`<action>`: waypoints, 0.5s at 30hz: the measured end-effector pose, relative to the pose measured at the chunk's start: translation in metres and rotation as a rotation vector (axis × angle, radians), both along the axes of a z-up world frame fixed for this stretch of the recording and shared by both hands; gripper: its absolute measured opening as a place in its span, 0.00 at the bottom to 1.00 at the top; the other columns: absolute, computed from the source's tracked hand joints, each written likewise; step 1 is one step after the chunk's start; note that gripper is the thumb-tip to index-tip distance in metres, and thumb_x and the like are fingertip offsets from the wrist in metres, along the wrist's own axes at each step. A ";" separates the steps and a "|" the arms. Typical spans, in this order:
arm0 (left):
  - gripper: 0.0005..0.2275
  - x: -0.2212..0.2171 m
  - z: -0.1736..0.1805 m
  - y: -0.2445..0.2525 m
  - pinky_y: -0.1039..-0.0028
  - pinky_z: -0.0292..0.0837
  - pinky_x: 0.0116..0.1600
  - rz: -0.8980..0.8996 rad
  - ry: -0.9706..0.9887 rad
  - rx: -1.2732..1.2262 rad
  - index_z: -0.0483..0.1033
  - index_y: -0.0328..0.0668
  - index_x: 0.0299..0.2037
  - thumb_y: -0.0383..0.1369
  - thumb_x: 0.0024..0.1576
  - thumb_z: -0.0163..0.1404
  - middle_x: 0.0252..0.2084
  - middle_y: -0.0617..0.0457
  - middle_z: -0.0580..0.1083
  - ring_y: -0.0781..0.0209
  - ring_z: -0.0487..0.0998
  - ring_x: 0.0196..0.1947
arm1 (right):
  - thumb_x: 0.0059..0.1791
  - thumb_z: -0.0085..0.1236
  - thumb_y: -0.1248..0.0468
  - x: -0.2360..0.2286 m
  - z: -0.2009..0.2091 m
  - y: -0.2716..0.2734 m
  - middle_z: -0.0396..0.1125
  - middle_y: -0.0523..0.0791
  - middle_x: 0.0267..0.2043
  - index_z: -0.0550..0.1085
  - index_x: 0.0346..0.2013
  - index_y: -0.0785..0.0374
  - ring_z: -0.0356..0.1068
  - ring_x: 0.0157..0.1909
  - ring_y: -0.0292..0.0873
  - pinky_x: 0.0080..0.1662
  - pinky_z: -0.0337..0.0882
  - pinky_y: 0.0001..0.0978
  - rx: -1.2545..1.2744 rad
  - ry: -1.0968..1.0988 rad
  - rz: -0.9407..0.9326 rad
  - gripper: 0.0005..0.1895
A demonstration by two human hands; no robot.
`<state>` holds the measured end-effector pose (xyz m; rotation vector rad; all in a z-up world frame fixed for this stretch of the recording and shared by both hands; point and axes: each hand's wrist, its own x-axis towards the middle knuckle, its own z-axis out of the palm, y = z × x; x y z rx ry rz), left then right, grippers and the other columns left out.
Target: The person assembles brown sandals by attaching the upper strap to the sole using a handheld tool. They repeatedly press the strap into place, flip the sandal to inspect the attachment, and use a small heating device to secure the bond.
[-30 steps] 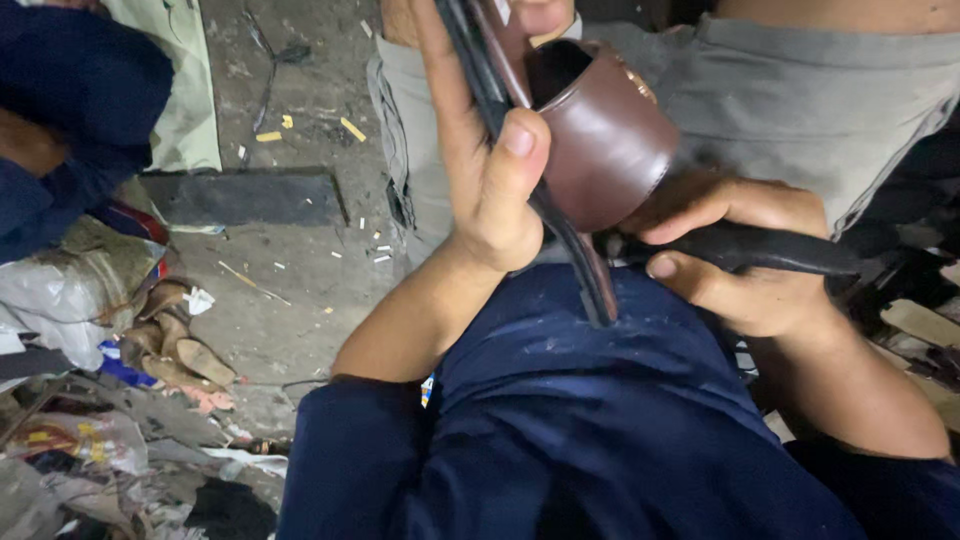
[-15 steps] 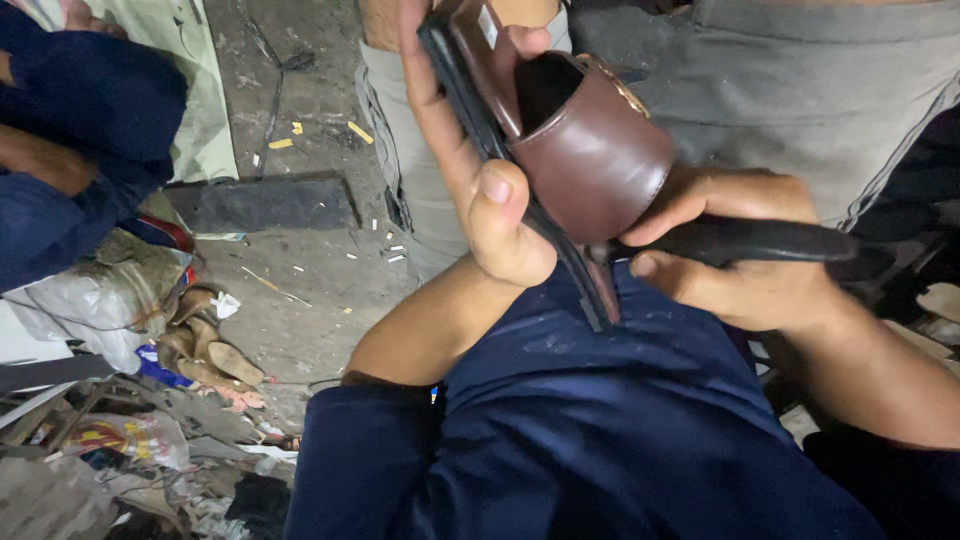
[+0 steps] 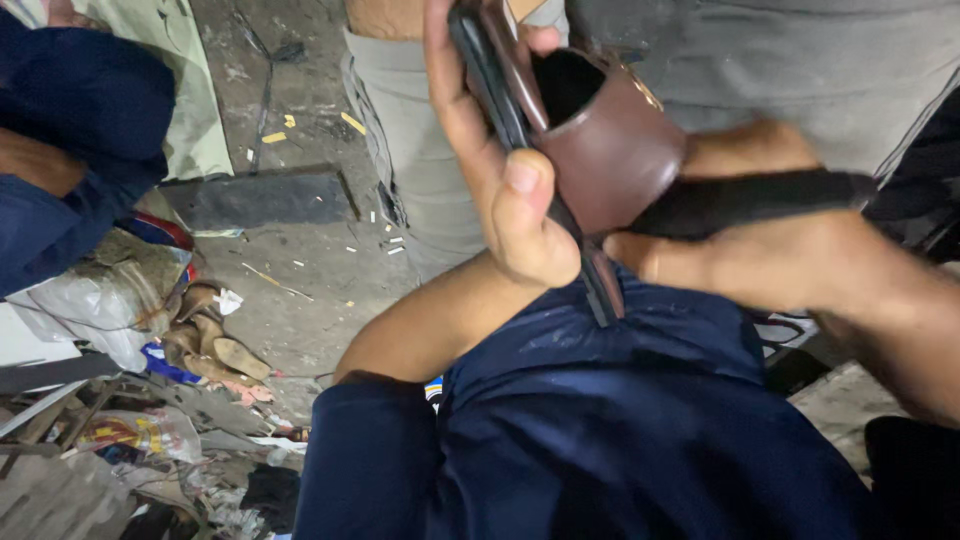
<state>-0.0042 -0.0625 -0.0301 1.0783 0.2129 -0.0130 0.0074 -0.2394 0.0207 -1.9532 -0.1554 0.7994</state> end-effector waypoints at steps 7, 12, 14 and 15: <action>0.41 0.012 -0.003 0.012 0.70 0.65 0.59 -0.025 0.009 -0.213 0.38 0.48 0.78 0.49 0.63 0.53 0.57 0.45 0.66 0.61 0.68 0.55 | 0.41 0.66 0.69 0.000 -0.016 -0.008 0.74 0.43 0.30 0.77 0.34 0.66 0.74 0.30 0.36 0.34 0.71 0.26 0.391 -0.017 -0.136 0.09; 0.45 0.016 0.002 0.016 0.69 0.65 0.58 -0.052 0.034 -0.168 0.34 0.51 0.79 0.53 0.60 0.55 0.58 0.44 0.66 0.59 0.68 0.53 | 0.42 0.61 0.74 -0.013 -0.019 -0.022 0.73 0.52 0.38 0.75 0.36 0.70 0.76 0.39 0.43 0.44 0.75 0.32 0.379 -0.130 -0.268 0.08; 0.44 0.015 0.002 0.019 0.70 0.65 0.58 -0.071 0.030 -0.150 0.36 0.52 0.78 0.53 0.61 0.55 0.59 0.46 0.65 0.60 0.68 0.55 | 0.42 0.62 0.73 -0.022 -0.022 -0.023 0.73 0.51 0.37 0.75 0.34 0.67 0.77 0.40 0.43 0.45 0.77 0.32 0.373 -0.105 -0.357 0.07; 0.43 0.018 0.003 0.020 0.70 0.65 0.59 -0.074 0.021 -0.140 0.38 0.53 0.77 0.53 0.61 0.55 0.59 0.48 0.65 0.60 0.68 0.55 | 0.43 0.62 0.72 -0.022 -0.022 -0.023 0.73 0.50 0.37 0.75 0.34 0.66 0.78 0.41 0.43 0.45 0.78 0.32 0.370 -0.092 -0.397 0.07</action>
